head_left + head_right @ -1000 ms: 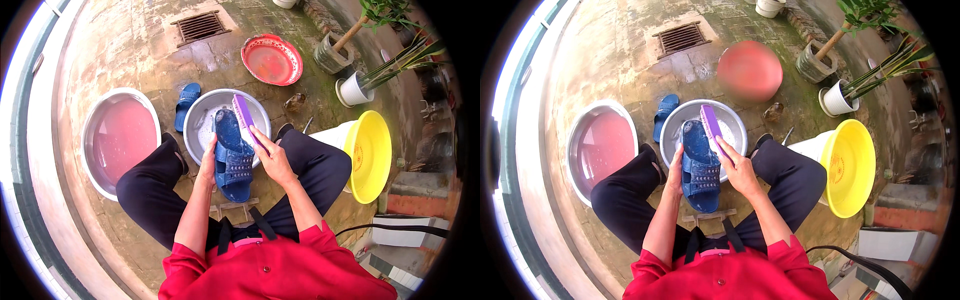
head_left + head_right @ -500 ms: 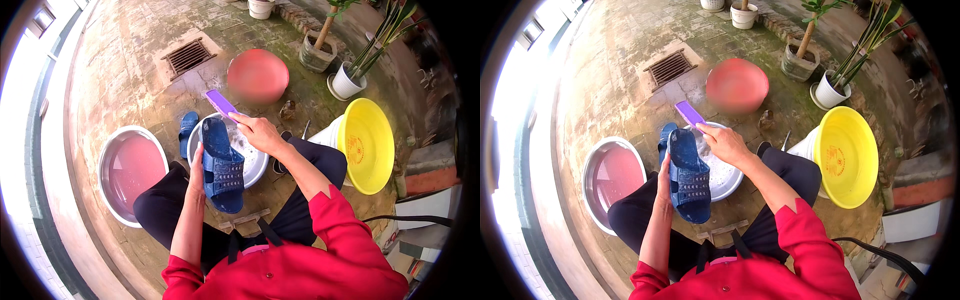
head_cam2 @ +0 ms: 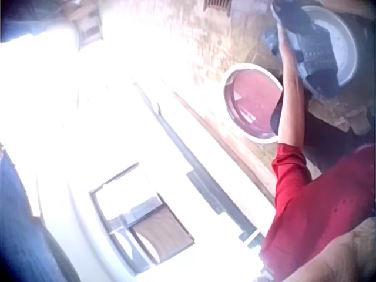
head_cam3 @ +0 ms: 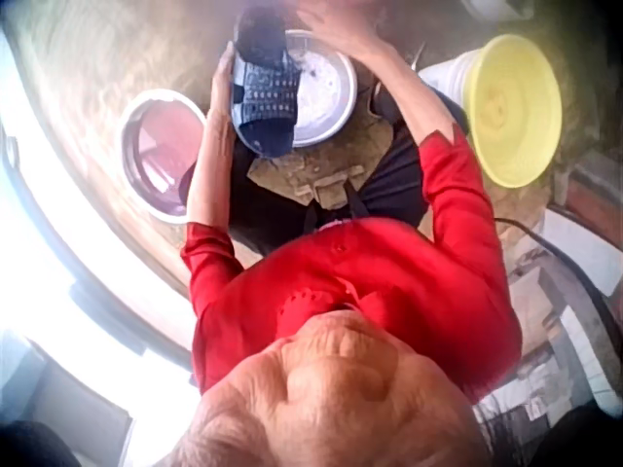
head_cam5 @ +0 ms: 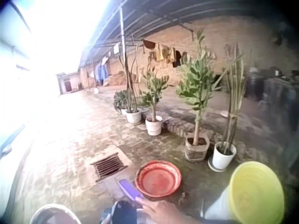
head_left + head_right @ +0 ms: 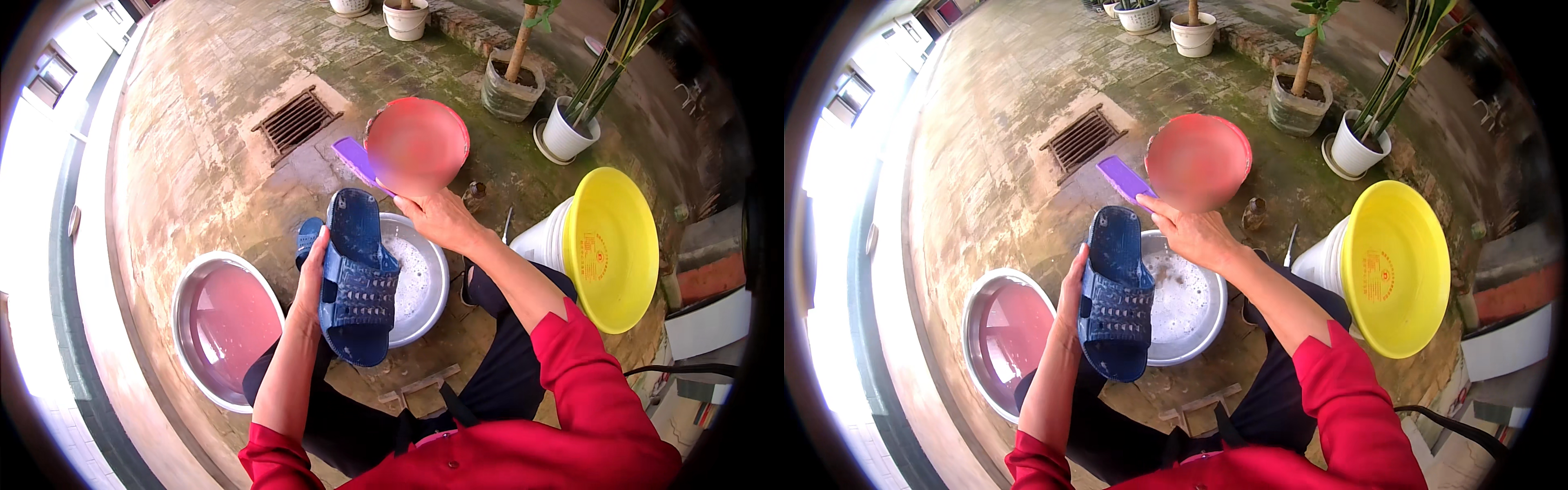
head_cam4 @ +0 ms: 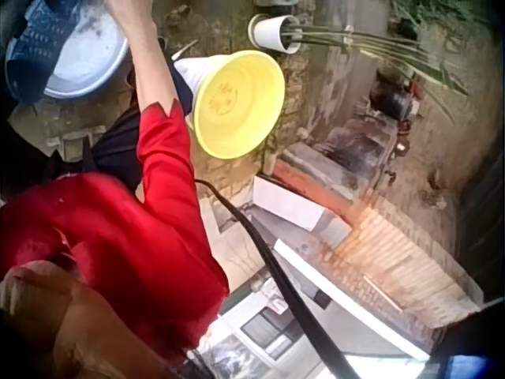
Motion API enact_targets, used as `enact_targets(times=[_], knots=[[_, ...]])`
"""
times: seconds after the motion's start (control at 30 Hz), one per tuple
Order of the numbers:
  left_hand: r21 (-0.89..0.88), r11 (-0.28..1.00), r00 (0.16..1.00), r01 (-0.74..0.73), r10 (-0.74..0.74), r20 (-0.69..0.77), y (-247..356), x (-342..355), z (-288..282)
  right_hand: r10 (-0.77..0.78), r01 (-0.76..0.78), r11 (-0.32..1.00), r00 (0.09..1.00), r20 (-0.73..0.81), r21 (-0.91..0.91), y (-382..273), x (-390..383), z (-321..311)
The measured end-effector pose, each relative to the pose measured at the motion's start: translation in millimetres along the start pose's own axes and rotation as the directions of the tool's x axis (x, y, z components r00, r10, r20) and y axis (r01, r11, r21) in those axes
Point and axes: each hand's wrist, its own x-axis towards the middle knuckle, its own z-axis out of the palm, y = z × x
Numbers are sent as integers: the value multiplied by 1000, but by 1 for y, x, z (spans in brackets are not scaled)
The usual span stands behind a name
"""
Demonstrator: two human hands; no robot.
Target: The person washes blue sandals by scrubbing the straps and the soles with a purple brush in a basin of soapy water.
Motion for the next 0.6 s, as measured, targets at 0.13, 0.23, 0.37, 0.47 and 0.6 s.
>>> enact_targets(times=[0.13,0.23,0.37,0.47,0.6], knots=[[-95,995,999,-43,43,2,20,3,-7,-79,26,965,978,194,261,-17,-21,-7],[-122,993,1000,-8,7,-6,9,4,-10,-43,36,999,942,332,25,-26,-7,-13],[-91,994,995,-67,60,-80,-23,5,-10,94,-52,981,971,220,-187,-17,19,13],[-98,994,994,-56,46,-100,-10,-4,-12,78,-72,997,968,240,-37,-32,15,6],[-137,982,988,-132,119,-98,11,-16,-21,-126,59,976,938,322,210,-38,-12,-12]])
